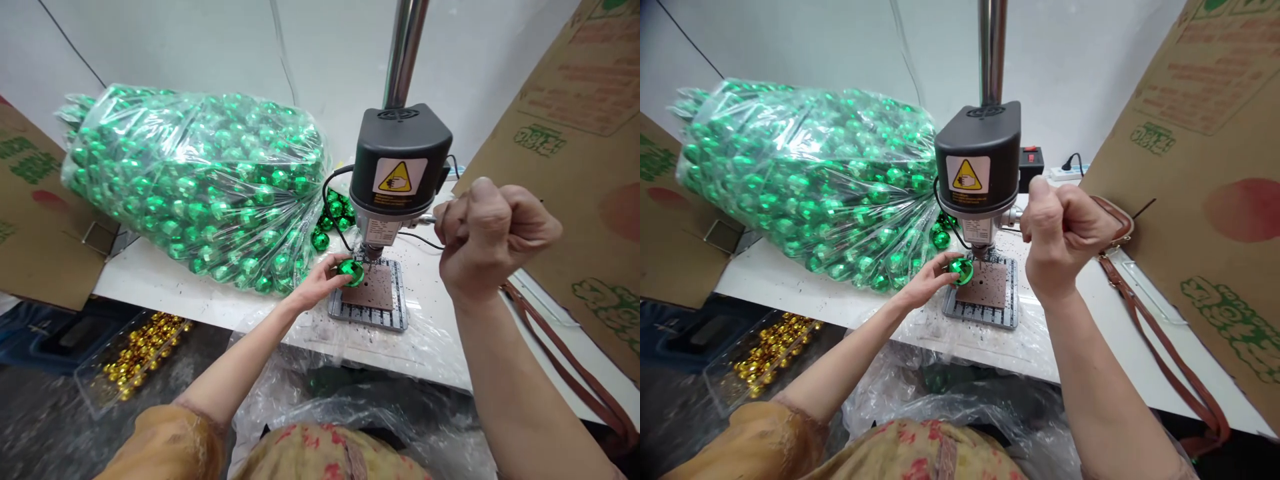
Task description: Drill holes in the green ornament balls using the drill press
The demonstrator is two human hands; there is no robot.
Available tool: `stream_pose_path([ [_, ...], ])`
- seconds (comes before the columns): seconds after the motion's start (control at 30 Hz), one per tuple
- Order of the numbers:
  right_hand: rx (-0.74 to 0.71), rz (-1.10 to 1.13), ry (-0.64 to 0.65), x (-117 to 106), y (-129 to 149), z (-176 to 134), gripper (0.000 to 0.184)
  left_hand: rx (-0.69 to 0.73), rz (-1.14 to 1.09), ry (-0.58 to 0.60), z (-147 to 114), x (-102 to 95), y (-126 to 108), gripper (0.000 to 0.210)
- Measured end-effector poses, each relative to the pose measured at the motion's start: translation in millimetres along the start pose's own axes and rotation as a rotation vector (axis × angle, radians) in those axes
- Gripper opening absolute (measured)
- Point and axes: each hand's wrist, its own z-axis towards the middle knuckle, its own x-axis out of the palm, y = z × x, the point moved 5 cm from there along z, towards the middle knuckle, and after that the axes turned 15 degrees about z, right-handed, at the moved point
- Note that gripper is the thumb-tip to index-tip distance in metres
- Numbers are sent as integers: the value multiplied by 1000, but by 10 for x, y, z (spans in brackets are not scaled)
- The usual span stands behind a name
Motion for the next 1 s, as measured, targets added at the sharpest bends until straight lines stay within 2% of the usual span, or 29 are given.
stream_pose_path([
  [0.07, 7, -20, -7, -4, 1, -8, 48, -5, 18, 27, 33, 84, 27, 57],
  [0.13, 15, -28, -10, -5, -1, -13, 49, -38, 49, 6, 88, 110, 74, 56],
  [0.33, -12, -76, 5, 17, 21, -19, 49, -83, 185, -15, 174, 50, 108, 50],
  [0.53, 12, -158, 8, 24, 15, -34, 53, -18, 276, 4, 143, -9, 134, 48],
  [0.73, 26, -200, 23, 23, -17, -35, 57, 59, 328, 17, 179, 71, 190, 49],
  [0.87, -25, -120, 40, 39, -6, -36, 55, 106, 456, 32, 214, 143, 144, 46],
  [1.0, -55, -136, 64, 38, -10, -43, 53, 169, 522, -22, 234, 186, 105, 47],
])
